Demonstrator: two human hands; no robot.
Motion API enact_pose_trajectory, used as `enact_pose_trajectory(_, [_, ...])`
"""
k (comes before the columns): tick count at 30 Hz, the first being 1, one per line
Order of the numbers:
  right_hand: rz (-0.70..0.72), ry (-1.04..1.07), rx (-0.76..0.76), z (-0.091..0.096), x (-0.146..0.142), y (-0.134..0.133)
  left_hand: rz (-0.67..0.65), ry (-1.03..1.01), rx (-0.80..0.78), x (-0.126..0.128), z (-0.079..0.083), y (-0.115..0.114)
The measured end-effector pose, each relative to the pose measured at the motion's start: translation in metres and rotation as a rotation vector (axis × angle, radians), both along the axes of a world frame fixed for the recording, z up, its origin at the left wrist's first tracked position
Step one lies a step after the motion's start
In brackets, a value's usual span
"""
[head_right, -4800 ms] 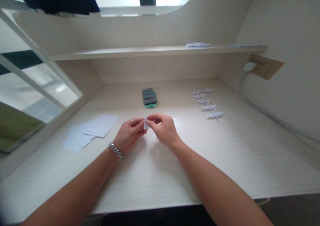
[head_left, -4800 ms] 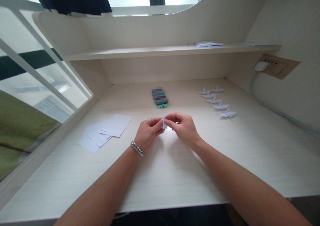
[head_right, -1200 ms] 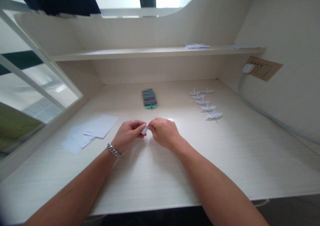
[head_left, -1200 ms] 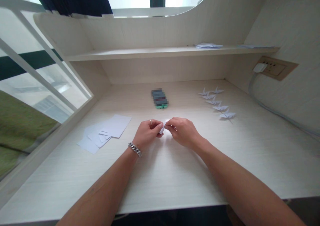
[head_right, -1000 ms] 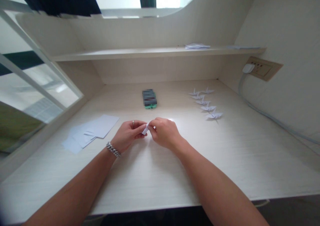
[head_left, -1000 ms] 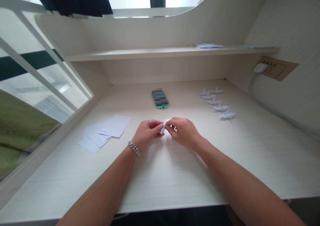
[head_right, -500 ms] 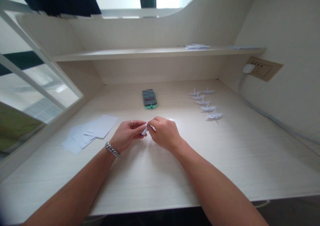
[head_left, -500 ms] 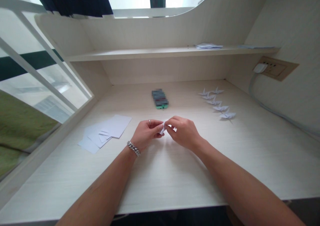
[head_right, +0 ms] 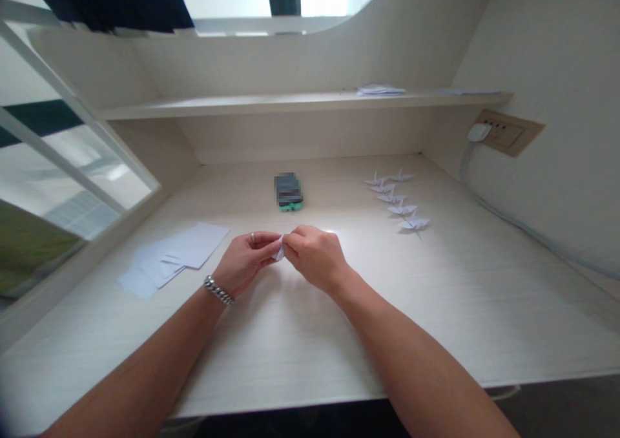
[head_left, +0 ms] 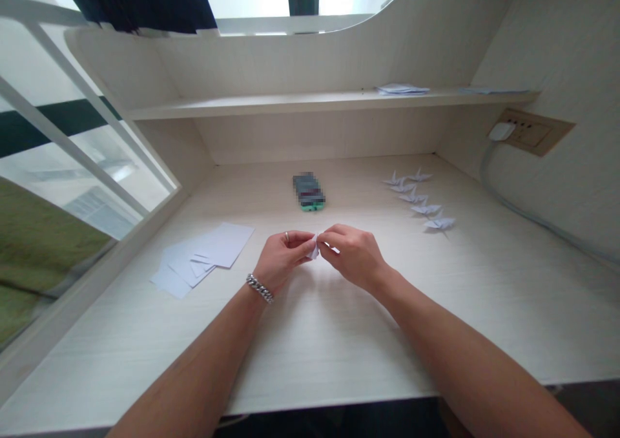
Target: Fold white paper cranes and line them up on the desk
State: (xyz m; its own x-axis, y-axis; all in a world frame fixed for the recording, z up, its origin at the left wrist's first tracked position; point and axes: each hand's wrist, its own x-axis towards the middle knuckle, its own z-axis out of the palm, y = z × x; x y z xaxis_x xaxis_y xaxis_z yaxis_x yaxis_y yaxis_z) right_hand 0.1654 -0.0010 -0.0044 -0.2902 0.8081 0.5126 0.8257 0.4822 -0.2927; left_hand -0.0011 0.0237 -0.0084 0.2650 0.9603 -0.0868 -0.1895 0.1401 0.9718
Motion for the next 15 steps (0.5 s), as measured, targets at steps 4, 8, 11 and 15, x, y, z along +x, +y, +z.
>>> enact_pose_trajectory(4, [0.016, 0.021, 0.016, 0.0001, 0.0002, -0.0003, 0.067, -0.033, -0.002, 0.002, 0.0003, -0.0008])
enact_pose_trajectory(8, [0.022, 0.052, 0.022, 0.0003, -0.0006, -0.0011, 0.126, -0.084, 0.013, 0.0029, 0.0013, -0.0012])
enact_pose_trajectory(11, [0.037, 0.134, 0.024, -0.0016, -0.0023, -0.0008, 0.157, -0.095, 0.045, 0.0036, 0.002, -0.0016])
enact_pose_trajectory(15, [0.062, 0.302, -0.011, -0.0057, -0.0052, 0.0004, 0.197, -0.092, 0.094, 0.0047, 0.002, -0.0016])
